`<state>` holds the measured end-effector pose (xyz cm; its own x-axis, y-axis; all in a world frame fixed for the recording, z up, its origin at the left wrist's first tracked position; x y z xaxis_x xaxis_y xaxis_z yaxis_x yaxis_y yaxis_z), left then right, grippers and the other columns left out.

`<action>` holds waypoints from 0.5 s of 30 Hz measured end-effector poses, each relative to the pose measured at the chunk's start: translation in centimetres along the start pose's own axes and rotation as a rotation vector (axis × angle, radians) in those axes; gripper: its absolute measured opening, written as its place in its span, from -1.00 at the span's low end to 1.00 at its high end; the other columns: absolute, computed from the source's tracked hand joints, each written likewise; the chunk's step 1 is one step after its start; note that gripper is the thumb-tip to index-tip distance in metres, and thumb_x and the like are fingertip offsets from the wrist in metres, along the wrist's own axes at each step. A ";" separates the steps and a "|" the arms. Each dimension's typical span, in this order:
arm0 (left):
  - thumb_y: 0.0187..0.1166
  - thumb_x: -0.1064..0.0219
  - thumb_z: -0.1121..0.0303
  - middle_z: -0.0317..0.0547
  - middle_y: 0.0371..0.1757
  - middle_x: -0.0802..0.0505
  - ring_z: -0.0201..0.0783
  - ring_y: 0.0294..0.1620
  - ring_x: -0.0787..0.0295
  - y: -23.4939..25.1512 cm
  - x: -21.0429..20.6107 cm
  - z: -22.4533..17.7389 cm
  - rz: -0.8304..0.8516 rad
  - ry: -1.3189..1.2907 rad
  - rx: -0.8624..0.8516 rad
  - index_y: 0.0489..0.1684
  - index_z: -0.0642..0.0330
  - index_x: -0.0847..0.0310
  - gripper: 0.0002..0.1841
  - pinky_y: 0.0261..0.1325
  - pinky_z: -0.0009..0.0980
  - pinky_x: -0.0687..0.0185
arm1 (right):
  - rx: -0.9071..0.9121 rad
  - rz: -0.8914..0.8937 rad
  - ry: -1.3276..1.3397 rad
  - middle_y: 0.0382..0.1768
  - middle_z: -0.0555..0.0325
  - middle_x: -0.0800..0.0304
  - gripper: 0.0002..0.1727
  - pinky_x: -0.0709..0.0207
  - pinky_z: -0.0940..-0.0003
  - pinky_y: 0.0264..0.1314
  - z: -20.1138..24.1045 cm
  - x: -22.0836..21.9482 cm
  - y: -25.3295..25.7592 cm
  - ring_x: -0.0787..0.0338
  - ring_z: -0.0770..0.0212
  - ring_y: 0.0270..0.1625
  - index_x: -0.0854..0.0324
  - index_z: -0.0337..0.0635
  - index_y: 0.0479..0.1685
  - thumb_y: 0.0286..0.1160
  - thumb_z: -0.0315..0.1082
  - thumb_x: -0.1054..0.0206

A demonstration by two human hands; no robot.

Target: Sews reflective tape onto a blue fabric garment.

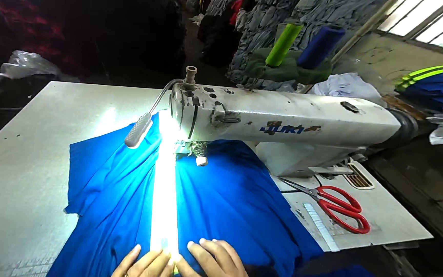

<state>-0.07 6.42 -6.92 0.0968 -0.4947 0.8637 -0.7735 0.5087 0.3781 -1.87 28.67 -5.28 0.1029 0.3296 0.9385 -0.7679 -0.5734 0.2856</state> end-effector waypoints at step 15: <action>0.70 0.06 0.20 -0.29 0.49 -0.75 -0.21 0.56 -0.63 9.4 -0.3 9.6 0.045 0.001 -0.057 0.47 -0.04 -0.66 -0.51 0.57 0.19 -0.44 | -0.065 -0.029 -0.066 0.30 0.28 -0.83 -0.58 -0.59 -0.04 0.36 -5.9 -1.7 10.0 -0.74 0.06 0.38 -0.79 0.33 0.33 0.61 -0.12 -0.14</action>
Point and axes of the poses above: each hand's wrist, its own y-axis towards the middle knuckle, its own x-axis out of the back of the hand, z = x × y, the point moved 1 cm from there along y, towards the middle knuckle
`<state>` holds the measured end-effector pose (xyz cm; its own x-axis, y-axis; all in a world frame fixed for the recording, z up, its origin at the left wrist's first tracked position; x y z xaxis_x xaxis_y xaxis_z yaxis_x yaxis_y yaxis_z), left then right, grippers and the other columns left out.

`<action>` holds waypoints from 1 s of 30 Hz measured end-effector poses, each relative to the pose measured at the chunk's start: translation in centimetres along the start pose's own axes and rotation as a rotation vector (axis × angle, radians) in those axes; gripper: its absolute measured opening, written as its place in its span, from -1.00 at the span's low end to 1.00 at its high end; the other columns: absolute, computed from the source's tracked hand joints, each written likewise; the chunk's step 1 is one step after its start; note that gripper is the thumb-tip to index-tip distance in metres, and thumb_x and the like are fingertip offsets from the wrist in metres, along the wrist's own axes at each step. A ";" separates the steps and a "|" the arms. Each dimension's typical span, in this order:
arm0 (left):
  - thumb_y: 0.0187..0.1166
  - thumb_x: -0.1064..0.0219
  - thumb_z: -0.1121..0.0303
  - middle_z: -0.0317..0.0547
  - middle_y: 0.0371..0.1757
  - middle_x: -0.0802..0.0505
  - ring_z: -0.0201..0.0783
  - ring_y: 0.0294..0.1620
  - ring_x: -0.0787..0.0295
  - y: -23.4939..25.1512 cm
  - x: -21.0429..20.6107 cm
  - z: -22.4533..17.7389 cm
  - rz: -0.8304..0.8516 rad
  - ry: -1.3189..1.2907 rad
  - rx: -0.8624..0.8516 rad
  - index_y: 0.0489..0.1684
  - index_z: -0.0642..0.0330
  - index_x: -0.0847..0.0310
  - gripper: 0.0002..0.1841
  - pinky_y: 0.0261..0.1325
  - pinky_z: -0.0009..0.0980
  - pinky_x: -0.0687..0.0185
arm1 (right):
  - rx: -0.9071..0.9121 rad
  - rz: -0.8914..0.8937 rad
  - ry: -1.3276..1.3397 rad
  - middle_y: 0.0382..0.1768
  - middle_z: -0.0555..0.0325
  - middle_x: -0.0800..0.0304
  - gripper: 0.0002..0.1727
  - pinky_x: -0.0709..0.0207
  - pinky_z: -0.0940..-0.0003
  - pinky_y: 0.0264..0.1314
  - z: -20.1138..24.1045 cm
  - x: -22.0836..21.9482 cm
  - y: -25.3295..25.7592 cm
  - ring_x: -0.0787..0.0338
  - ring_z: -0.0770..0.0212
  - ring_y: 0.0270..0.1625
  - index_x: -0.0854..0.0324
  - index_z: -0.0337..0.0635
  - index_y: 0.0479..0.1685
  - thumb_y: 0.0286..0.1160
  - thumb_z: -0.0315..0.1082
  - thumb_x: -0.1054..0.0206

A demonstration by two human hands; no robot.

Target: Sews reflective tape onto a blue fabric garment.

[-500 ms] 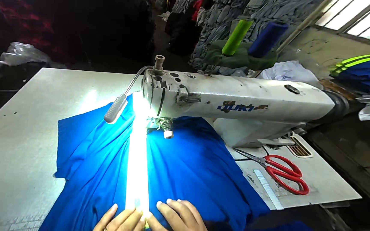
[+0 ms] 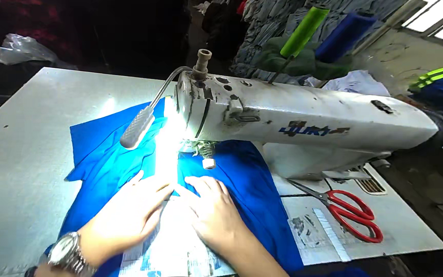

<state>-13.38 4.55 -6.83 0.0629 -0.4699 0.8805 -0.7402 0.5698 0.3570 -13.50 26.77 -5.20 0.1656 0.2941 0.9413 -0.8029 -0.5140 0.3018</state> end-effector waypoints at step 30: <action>0.74 0.02 0.20 -0.15 0.74 -0.51 -0.08 0.80 -0.28 6.5 2.9 2.2 0.279 -0.059 0.258 0.68 -0.05 -0.47 -0.48 0.86 0.18 0.22 | -0.945 -0.135 -0.085 0.41 -0.75 -0.48 -0.47 -0.23 -0.21 0.67 -24.1 25.4 -0.5 -0.50 -0.46 0.57 -0.42 -0.79 0.37 0.88 -0.33 0.10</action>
<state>-19.42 5.42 -2.69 -0.1978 -0.3635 0.9104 -0.8680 0.4964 0.0096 -22.70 53.87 14.95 0.3019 0.2249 0.9264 -0.8978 0.3938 0.1970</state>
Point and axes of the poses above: each hand's wrist, its own y-axis towards the middle knuckle, its own x-axis out of the back of the hand, z = x × y, the point moved 1 cm from there along y, towards the middle knuckle
